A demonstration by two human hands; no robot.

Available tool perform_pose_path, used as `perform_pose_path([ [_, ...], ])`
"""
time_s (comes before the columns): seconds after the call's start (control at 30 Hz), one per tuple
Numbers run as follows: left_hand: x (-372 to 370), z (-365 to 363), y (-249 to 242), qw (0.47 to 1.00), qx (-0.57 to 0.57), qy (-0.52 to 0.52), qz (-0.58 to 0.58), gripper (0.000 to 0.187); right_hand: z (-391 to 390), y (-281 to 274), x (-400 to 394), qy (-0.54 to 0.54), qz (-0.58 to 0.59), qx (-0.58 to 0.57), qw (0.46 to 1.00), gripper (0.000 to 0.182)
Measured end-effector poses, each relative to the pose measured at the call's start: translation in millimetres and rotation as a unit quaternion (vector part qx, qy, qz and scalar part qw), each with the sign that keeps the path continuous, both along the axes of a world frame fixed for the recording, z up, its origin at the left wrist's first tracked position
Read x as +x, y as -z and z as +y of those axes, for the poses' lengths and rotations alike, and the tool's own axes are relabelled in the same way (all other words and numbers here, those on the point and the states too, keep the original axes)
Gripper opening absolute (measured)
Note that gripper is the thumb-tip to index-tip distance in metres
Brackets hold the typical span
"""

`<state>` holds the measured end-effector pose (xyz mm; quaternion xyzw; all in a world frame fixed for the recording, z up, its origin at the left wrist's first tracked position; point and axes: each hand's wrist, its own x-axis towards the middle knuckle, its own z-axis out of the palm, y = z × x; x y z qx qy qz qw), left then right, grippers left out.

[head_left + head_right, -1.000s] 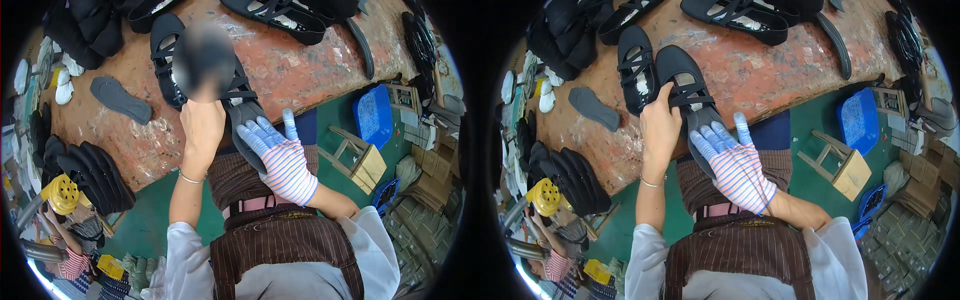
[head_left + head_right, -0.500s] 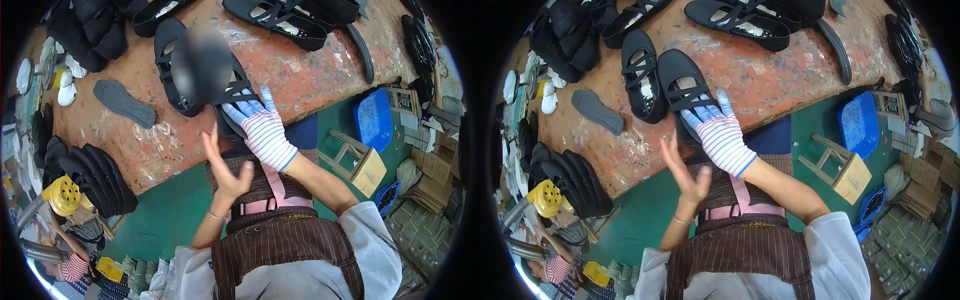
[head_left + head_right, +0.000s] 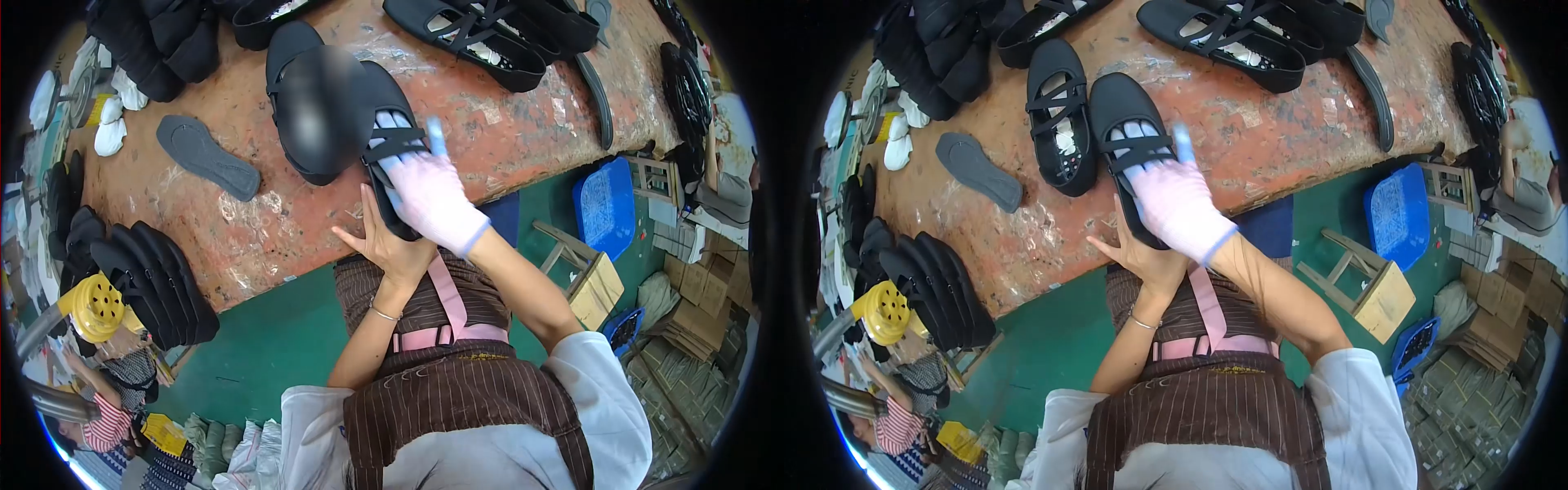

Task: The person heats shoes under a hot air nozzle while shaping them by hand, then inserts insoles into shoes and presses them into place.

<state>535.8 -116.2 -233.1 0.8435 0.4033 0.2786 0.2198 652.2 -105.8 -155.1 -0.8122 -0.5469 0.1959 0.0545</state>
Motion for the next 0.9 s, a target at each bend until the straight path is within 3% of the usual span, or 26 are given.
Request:
perform_pose_path([
  [0.03,-3.8,0.3,4.3,1.0,0.014,0.008,0.008,0.1,-10.7,0.6,-4.0,-0.009,-0.019,0.069,0.997,0.055],
  [0.17,-3.6,0.2,3.3,1.0,0.003,0.021,0.011,0.099,-4.0,8.6,-7.2,-0.018,-0.05,-0.012,0.999,0.057],
  [0.27,-2.1,0.0,-1.1,1.0,-0.018,0.014,-0.018,0.09,21.1,38.0,-5.7,0.034,-0.158,0.188,0.969,0.054],
  [0.33,-3.1,0.2,0.0,0.999,-0.023,0.008,-0.036,0.088,33.7,11.2,3.1,0.011,-0.073,-0.015,0.997,0.049],
  [0.4,-4.7,-0.7,0.5,0.998,-0.032,0.004,-0.052,0.09,41.6,-20.4,6.7,-0.041,-0.044,-0.208,0.976,0.048],
  [0.43,-5.1,-0.8,2.9,0.999,-0.015,0.001,-0.037,0.107,23.9,-15.4,4.8,-0.01,-0.004,-0.101,0.995,0.048],
  [0.47,-3.5,1.3,4.4,1.0,-0.004,-0.001,-0.03,0.107,6.9,18.6,-3.0,-0.013,-0.148,0.19,0.971,0.048],
  [0.53,-2.6,0.1,4.7,1.0,0.009,0.002,-0.012,0.107,-0.3,21.9,-5.1,-0.033,-0.138,0.189,0.972,0.048],
  [0.63,-0.4,2.1,-0.1,1.0,-0.011,0.004,-0.025,0.107,31.8,-6.9,2.9,0.006,-0.03,-0.008,0.999,0.048],
  [0.67,-1.9,1.1,-0.7,0.999,-0.019,0.007,-0.025,0.106,55.0,-31.4,10.8,-0.057,-0.012,-0.249,0.967,0.048],
  [0.73,-3.7,-1.7,0.0,0.999,-0.02,0.006,-0.034,0.107,56.7,-23.3,10.5,-0.069,-0.025,-0.25,0.966,0.052],
  [0.83,-4.5,-0.2,3.3,0.999,-0.007,0.0,-0.045,0.107,-6.1,-2.9,-3.9,-0.057,-0.098,0.079,0.99,0.07],
  [0.87,-5.9,-1.7,7.6,0.999,0.003,-0.002,-0.034,0.106,-18.3,-26.2,-7.0,-0.086,-0.028,0.003,0.996,0.068],
  [0.9,-5.3,-1.5,13.3,1.0,0.015,-0.004,-0.025,0.106,-35.9,-24.7,-8.7,-0.095,-0.008,0.034,0.995,0.066],
])
